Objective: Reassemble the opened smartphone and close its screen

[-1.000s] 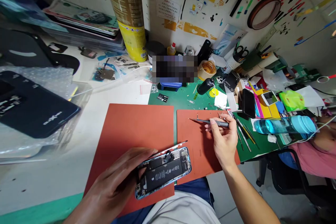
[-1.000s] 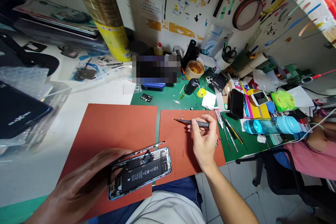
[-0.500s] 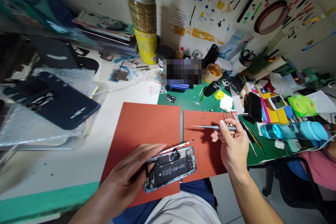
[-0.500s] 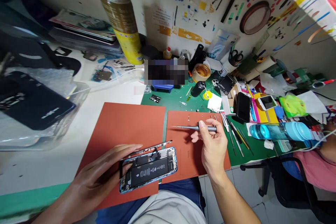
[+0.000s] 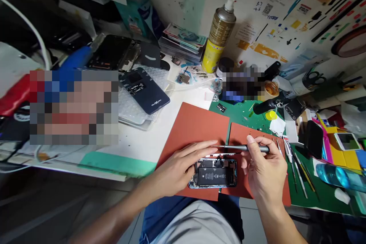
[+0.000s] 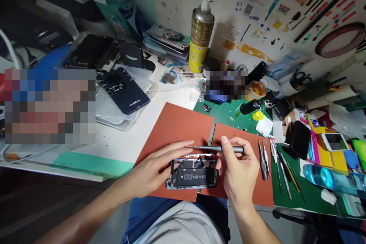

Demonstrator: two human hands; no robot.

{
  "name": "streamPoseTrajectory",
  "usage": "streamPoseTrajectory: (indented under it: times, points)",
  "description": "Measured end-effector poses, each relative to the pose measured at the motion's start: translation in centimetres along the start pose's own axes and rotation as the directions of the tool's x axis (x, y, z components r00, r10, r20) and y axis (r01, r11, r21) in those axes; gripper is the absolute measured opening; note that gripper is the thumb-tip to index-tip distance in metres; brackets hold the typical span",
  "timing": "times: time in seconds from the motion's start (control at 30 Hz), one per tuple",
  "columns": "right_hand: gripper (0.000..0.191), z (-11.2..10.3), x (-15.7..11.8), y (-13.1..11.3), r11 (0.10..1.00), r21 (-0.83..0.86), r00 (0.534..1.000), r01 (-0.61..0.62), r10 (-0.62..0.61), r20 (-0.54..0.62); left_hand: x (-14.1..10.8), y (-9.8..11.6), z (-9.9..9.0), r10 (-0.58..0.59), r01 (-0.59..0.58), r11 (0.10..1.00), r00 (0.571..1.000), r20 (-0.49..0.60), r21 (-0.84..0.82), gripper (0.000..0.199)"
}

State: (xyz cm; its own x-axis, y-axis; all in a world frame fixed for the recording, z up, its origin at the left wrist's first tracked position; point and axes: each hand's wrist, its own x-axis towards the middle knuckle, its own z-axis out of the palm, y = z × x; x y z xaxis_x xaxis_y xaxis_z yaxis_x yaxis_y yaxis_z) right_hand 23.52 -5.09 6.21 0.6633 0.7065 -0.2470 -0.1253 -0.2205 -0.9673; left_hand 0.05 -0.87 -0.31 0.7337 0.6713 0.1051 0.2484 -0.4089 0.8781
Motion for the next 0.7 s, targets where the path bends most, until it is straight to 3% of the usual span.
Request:
streamPoseTrajectory:
  times: [0.7]
  points:
    - [0.043,-0.67,-0.13,0.47,0.989,-0.084,0.992,0.124,-0.123,0.019,-0.19,-0.22,0.05,0.028,-0.028,0.999,1.000,0.001,0.029,0.092]
